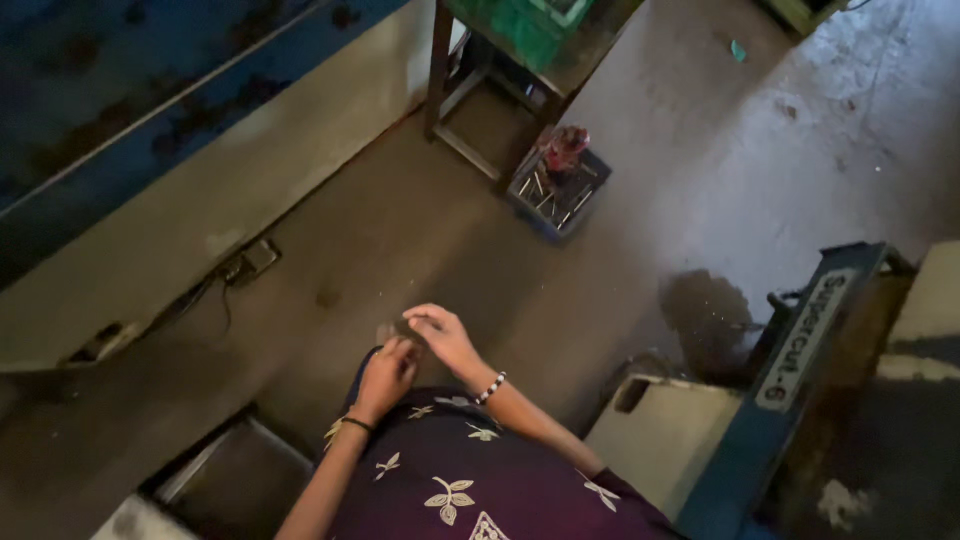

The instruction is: The person operates a metal processing machine by opening the door, inserting metal rods, and closing the door. They repeat this cycle multiple times, retrieving processed rods and placing them into a green bin. The person also uses a small tool to adjust or clean the rods before insertion.

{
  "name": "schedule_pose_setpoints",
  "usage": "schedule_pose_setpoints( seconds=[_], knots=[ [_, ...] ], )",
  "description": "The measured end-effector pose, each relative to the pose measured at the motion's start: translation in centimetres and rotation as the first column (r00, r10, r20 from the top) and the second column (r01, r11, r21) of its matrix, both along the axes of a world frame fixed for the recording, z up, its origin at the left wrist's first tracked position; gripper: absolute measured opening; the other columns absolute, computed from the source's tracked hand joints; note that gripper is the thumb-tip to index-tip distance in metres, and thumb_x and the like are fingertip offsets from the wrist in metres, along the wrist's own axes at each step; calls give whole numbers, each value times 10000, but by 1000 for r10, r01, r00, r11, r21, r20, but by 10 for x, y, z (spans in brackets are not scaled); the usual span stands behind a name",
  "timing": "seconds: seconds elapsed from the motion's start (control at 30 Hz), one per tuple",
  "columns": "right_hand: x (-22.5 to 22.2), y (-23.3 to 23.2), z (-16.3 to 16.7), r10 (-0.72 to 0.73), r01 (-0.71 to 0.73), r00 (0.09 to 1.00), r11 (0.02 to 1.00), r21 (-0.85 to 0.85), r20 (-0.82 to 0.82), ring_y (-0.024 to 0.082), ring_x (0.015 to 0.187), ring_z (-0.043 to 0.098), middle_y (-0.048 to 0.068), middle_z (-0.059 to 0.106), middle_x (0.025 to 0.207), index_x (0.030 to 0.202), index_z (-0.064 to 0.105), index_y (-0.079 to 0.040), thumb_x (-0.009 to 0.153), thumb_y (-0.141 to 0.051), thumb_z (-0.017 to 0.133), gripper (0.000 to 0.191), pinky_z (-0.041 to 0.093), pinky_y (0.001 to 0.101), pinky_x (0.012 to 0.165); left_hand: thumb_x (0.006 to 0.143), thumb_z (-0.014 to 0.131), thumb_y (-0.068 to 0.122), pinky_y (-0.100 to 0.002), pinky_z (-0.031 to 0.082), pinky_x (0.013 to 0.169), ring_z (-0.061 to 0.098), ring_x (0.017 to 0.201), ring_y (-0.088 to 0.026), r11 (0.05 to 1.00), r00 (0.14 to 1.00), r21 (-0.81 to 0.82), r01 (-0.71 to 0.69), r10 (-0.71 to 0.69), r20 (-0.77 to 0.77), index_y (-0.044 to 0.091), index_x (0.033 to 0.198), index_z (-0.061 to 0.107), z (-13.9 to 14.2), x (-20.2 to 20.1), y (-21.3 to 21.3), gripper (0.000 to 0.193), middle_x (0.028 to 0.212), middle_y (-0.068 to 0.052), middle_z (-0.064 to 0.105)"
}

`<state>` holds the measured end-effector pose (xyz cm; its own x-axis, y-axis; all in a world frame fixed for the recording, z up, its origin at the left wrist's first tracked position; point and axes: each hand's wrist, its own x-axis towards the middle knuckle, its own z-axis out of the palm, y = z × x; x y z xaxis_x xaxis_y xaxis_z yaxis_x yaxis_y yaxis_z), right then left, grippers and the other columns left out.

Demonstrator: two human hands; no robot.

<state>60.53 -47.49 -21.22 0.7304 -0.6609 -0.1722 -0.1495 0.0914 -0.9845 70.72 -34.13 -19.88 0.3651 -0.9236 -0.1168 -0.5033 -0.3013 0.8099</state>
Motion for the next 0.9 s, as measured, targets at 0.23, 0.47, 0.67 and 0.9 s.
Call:
schedule_pose_setpoints(
  seconds=[0.23,0.47,0.67,0.9],
  knots=[
    [77,-136,4,-3,-37,995,921,-389,-100,241,1055,653,98,685,1131,1090,733,-93,930,-157,723,173,537,346,895,876,695,138,-475,531,896,644,1067,-415,957,990,-285,59,-19,142,62,1129,661,-9,91,-152,266,1173,-176,670],
    [150,-282,73,-58,114,993,749,-653,107,262,1206,621,102,654,1242,1193,670,-110,947,-143,729,255,529,361,1030,889,667,97,-481,525,904,630,1083,-427,901,984,-434,-2,78,158,18,1227,635,46,179,-314,349,1219,-200,651],
    [185,-409,86,-184,177,982,840,-513,38,276,1232,604,118,584,1377,1176,683,-133,909,-148,736,273,549,372,901,943,641,-22,-457,497,1083,627,1189,-353,779,944,-626,-32,230,238,77,1136,632,94,244,-412,217,1207,-119,646],
    [210,-633,86,-152,134,988,719,-682,34,277,1202,641,118,664,1281,1235,653,-81,962,-123,721,284,521,384,993,1087,798,260,-402,475,891,551,1068,-286,351,337,-849,-396,915,221,-64,1418,289,155,392,-474,689,1236,-173,562]
  ],
)
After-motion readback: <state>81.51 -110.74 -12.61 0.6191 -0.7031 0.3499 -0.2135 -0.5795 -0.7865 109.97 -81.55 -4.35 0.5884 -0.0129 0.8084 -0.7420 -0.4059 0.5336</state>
